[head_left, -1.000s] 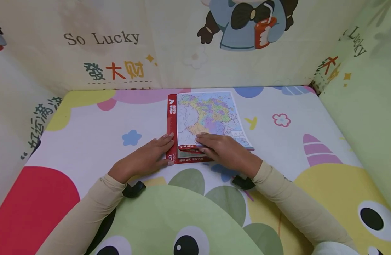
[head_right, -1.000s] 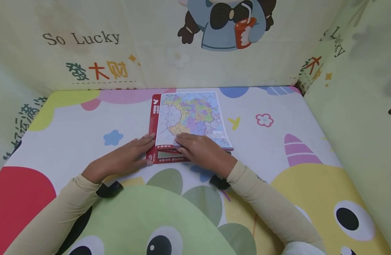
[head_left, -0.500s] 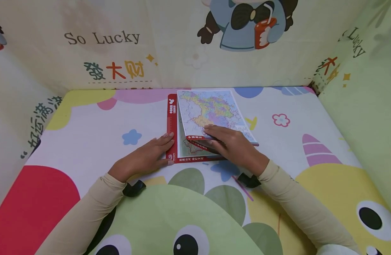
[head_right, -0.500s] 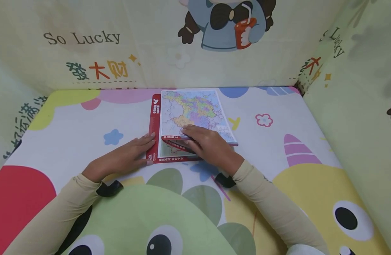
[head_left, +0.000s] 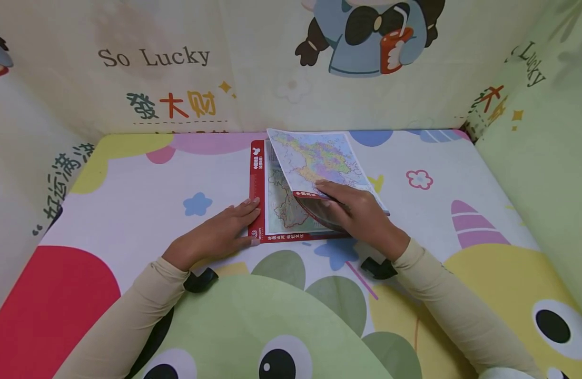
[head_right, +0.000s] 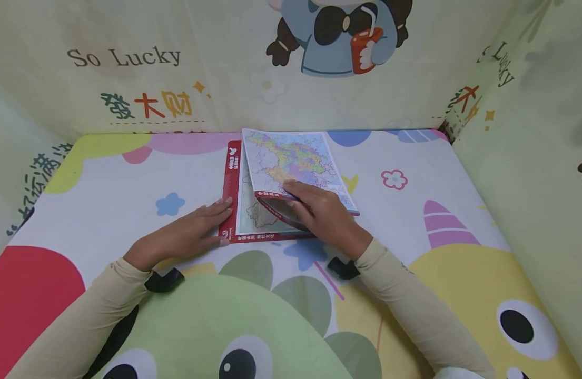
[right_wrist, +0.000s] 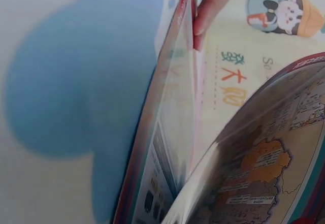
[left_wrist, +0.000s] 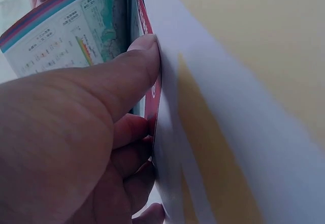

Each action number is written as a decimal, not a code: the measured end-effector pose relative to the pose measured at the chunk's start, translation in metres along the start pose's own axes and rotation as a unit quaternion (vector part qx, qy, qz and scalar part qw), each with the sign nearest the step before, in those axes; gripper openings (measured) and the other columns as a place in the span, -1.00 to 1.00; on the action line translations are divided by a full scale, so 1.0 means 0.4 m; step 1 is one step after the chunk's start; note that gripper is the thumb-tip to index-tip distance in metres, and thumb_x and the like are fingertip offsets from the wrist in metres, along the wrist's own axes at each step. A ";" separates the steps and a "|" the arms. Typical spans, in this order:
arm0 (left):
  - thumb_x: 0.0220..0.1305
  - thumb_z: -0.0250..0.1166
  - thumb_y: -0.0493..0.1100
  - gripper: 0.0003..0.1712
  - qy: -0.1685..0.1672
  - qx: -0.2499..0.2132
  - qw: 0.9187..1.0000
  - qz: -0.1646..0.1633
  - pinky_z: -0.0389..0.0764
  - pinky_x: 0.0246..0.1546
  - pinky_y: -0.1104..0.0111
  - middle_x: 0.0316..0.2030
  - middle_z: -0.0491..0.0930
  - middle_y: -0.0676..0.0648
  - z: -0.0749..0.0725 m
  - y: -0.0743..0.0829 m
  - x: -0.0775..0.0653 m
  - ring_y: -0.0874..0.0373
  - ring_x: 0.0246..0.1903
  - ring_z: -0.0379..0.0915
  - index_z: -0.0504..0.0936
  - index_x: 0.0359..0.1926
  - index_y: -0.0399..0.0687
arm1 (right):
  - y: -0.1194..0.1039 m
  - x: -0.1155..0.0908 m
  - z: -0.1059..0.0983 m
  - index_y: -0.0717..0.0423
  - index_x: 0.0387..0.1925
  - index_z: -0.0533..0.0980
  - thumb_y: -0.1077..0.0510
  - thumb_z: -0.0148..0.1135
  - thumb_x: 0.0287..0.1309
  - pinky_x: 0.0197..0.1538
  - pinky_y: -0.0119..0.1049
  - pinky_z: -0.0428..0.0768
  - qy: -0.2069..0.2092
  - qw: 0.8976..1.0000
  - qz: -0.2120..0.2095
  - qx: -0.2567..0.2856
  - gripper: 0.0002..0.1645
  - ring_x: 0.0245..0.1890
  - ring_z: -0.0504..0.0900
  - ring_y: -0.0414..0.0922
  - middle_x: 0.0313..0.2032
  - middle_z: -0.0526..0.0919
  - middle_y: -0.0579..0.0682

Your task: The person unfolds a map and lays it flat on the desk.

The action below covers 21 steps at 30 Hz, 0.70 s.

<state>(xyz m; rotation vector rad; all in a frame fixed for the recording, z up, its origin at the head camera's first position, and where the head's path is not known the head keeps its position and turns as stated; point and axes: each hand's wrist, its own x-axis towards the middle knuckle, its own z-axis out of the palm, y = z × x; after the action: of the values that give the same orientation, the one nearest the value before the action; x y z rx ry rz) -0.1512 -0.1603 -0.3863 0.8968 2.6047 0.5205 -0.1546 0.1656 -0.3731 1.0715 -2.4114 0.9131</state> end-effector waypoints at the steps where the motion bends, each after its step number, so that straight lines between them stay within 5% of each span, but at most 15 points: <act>1: 0.29 0.30 0.08 -0.07 0.000 0.000 1.000 -0.001 -0.06 0.41 0.04 0.51 -0.09 -0.13 0.000 0.000 0.000 -0.07 0.48 -0.28 0.08 0.48 -0.20 | 0.002 -0.001 -0.002 0.23 0.23 0.48 0.32 0.27 0.20 0.10 0.03 0.53 0.007 1.000 0.000 0.007 -0.47 0.17 0.53 0.00 0.19 0.55 0.06; 19: 0.28 0.29 0.12 -0.06 -0.008 0.016 1.000 -0.019 -0.05 0.41 0.06 0.51 -0.10 -0.09 0.001 -0.001 0.000 -0.04 0.48 -0.26 0.06 0.50 -0.13 | 0.033 -0.027 -0.053 0.22 0.18 0.53 0.37 0.24 0.19 0.19 -0.38 0.44 0.098 0.995 -0.019 0.002 -0.51 0.10 0.58 -0.03 0.11 0.61 0.03; 21: 0.27 0.29 0.12 -0.06 -0.009 0.016 1.000 -0.022 -0.04 0.41 0.07 0.51 -0.09 -0.08 0.003 0.000 -0.001 -0.03 0.48 -0.26 0.06 0.50 -0.12 | 0.032 -0.030 -0.062 0.23 0.16 0.54 0.35 0.21 0.22 0.06 -0.47 0.49 0.109 0.994 -0.019 0.002 -0.55 -0.02 0.65 -0.10 0.09 0.62 0.05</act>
<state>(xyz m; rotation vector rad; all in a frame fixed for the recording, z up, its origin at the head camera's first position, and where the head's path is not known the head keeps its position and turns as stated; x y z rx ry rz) -0.1503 -0.1603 -0.3871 0.8482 2.6177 0.4594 -0.1552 0.1955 -0.3668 0.9619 -2.2057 0.9679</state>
